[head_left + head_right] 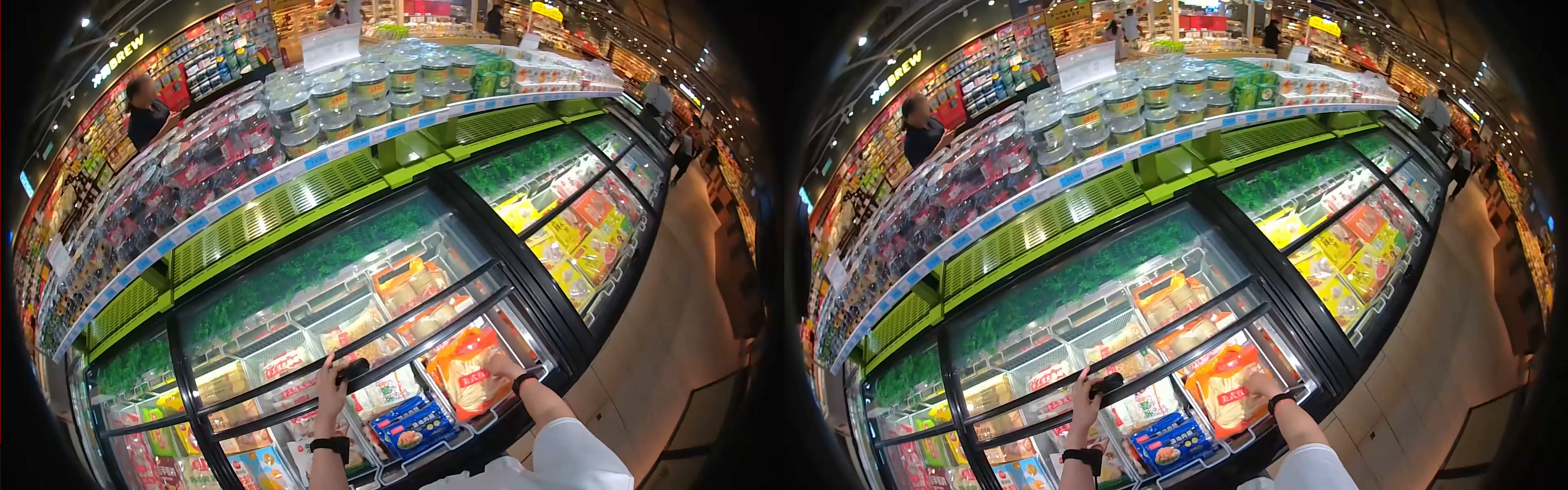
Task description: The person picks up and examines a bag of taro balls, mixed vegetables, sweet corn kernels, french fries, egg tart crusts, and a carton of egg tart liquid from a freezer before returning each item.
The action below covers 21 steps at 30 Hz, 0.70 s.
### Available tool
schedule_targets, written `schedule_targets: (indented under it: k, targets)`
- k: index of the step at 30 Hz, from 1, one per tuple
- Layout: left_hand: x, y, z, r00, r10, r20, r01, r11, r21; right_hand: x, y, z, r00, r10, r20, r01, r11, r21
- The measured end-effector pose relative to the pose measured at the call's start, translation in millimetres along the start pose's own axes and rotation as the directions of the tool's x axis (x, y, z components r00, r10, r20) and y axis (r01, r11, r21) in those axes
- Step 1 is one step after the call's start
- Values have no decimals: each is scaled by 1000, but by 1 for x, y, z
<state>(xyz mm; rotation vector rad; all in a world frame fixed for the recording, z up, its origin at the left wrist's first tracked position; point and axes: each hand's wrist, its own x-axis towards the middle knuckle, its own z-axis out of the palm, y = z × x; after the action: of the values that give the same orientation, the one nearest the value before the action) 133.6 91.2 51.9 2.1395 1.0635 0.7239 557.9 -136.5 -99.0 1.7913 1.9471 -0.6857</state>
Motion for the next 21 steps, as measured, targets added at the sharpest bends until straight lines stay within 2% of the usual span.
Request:
schedule_targets:
  k: [2,3,4,5,6,8,9,10,12,13,14,15,16,17,19,20,21]
  targets:
    - [-6,2,0,999,45,18,-45,999,-5,-11,-21,-19,999,21,-25,-21,1000,0]
    - [-10,5,1,999,45,-5,-45,998,46,-33,-44,-57,967,249,-55,-201,876,438]
    - [-13,8,5,998,49,-33,-45,994,96,-55,-65,-90,889,457,13,-294,549,783]
    - [-21,9,13,997,27,-79,-18,994,112,-73,-82,-105,867,494,-71,-222,510,831]
    - [-33,17,19,996,-22,-91,31,995,91,-102,-96,-119,864,499,-67,-227,506,832]
    - [-73,56,33,983,-102,152,138,959,-246,-171,-122,-157,820,496,-286,6,491,871]
    - [-86,79,42,948,-160,276,280,833,-478,-204,-140,-182,817,510,-270,45,410,911]
    - [-99,101,51,896,-180,406,422,632,-650,-229,-156,-201,817,519,-251,84,324,942]
    - [-114,138,60,766,-29,642,627,253,-737,-257,-171,-197,809,518,-278,142,287,947]
    - [-119,162,66,725,-56,686,685,162,-710,-269,-174,-196,795,524,-305,200,248,948]
    - [-123,187,71,680,-79,729,733,69,-677,-280,-178,-200,831,477,-288,217,198,956]
    - [-118,217,69,712,-148,687,702,165,-693,-284,-181,-201,812,498,-304,268,144,952]
    - [-117,226,75,719,-159,677,695,167,-699,-286,-180,-200,795,517,-319,319,91,943]
    - [-117,235,82,739,-207,641,673,179,-718,-287,-171,-198,803,498,-327,324,95,941]
    - [-110,250,82,780,-275,562,616,177,-768,-285,-159,-196,713,529,-459,403,227,887]
    - [-106,268,81,825,-301,479,535,140,-833,-291,-148,-197,725,510,-462,408,223,885]
    - [-105,267,89,829,-354,434,526,226,-820,-297,-136,-202,647,566,-511,429,283,858]
